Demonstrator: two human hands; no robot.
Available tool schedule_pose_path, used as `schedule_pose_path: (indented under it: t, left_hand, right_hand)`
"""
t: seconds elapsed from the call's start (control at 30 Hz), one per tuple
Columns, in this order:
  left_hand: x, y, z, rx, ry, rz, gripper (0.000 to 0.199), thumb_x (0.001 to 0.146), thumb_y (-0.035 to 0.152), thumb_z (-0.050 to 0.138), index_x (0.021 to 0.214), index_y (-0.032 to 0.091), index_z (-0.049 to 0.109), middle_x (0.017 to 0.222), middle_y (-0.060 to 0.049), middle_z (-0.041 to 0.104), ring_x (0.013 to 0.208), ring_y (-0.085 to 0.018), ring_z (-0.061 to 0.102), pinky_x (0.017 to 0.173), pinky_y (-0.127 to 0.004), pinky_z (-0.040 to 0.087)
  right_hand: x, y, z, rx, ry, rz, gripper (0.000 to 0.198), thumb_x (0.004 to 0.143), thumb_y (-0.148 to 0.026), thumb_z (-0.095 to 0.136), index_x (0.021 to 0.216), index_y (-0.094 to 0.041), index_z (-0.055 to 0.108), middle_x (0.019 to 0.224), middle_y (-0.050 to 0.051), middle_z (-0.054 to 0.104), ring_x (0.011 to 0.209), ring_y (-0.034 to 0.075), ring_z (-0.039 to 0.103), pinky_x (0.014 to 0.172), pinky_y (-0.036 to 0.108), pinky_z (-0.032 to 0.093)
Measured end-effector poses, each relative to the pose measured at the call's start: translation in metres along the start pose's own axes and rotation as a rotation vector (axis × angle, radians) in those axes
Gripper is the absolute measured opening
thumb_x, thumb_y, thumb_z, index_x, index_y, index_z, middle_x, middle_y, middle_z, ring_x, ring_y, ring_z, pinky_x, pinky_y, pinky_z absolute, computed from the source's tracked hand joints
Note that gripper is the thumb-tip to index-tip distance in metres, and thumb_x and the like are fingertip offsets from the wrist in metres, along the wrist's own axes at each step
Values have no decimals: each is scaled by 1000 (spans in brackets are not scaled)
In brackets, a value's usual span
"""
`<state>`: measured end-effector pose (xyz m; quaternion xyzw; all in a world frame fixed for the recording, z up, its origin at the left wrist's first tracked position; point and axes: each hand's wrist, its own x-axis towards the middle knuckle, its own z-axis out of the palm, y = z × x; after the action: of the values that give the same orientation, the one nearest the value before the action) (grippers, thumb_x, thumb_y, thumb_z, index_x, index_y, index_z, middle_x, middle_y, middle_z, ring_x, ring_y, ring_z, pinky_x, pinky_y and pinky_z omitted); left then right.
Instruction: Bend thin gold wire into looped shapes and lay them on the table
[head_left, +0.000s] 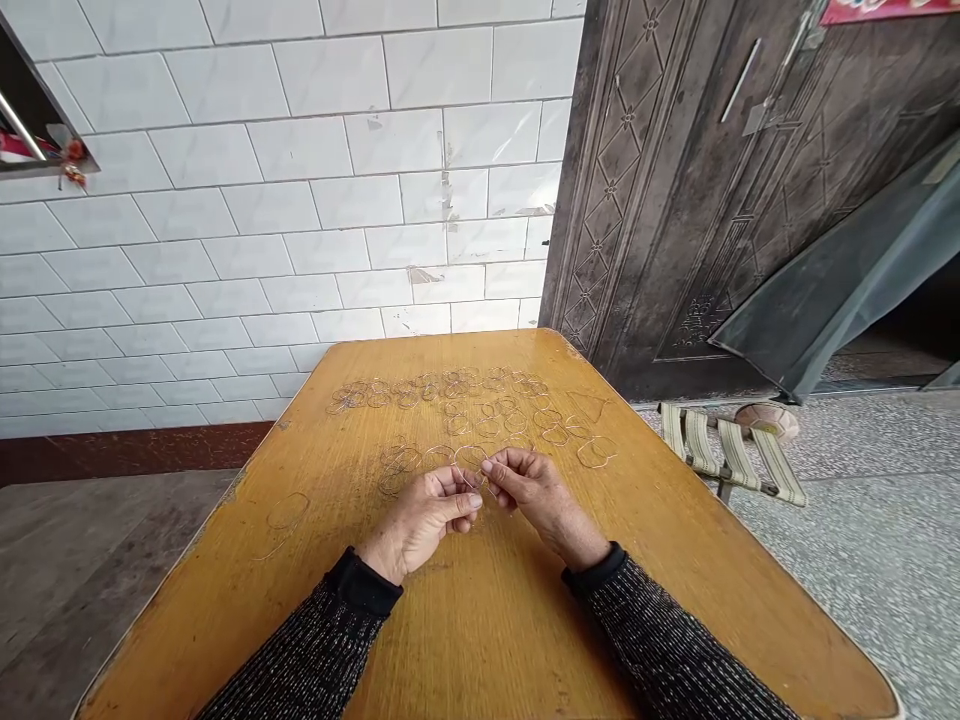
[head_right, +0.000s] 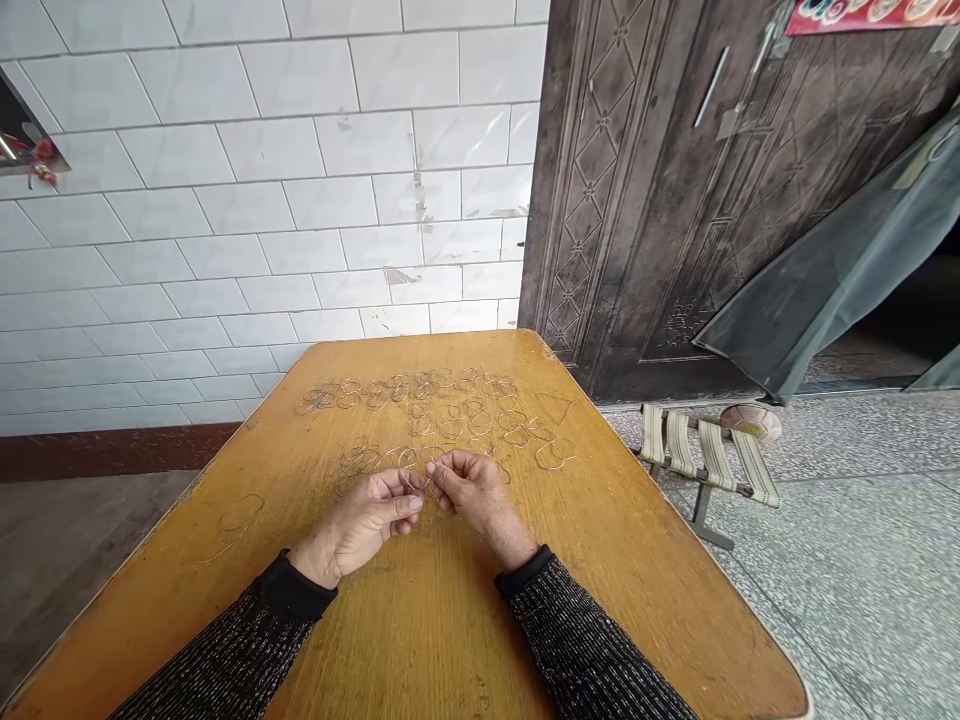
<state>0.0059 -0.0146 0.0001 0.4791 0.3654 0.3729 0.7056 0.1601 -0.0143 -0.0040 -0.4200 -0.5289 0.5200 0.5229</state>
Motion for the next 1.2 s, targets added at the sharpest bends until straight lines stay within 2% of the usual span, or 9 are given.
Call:
schedule_pose_path:
  t: [0.13, 0.33, 0.63, 0.87, 1.07, 1.2]
  left_hand:
    - [-1, 1, -1, -40, -56, -7, 28, 63, 28, 72, 82, 13, 57, 69, 0, 55, 60, -7, 49, 54, -21, 34]
    - [0, 2, 0, -90, -58, -7, 28, 71, 37, 65, 82, 12, 57, 72, -2, 57, 60, -9, 53, 53, -21, 37]
    - [1, -1, -4, -110, -50, -43, 23, 67, 27, 70, 78, 13, 56, 67, 0, 58, 54, -7, 55, 47, -18, 37]
    - [1, 0, -6, -185, -60, -132, 26, 61, 26, 75, 77, 12, 61, 68, -1, 61, 61, -10, 61, 43, -15, 35]
    - [0, 0, -4, -146, -90, -91, 24, 64, 25, 73, 80, 11, 64, 74, -4, 63, 64, -11, 60, 51, -19, 40]
    - [-2, 1, -1, -126, -59, -30, 22, 63, 22, 73, 79, 10, 64, 73, -4, 62, 65, -10, 58, 57, -21, 42]
  right_hand:
    - [-1, -3, 0, 17, 14, -3, 35, 66, -47, 63, 53, -18, 49, 43, -6, 46, 36, 5, 38, 37, 19, 29]
    - [-2, -4, 0, 25, 15, -2, 36, 66, -48, 63, 55, -18, 49, 46, -5, 47, 37, 6, 39, 37, 19, 30]
    - [-4, -6, 1, -15, -28, -49, 34, 69, -47, 61, 56, -17, 52, 49, -3, 51, 39, 6, 39, 39, 20, 31]
    - [-7, -12, 3, 41, -42, -60, 33, 68, -47, 62, 58, -17, 55, 49, -4, 51, 40, 6, 41, 41, 20, 34]
    - [-6, -9, 5, 61, -29, -62, 32, 67, -46, 64, 58, -17, 55, 49, -4, 51, 40, 6, 41, 40, 19, 34]
    - [-5, -7, 5, 71, 1, -68, 30, 68, -43, 64, 59, -16, 55, 45, -5, 48, 38, 5, 37, 38, 19, 31]
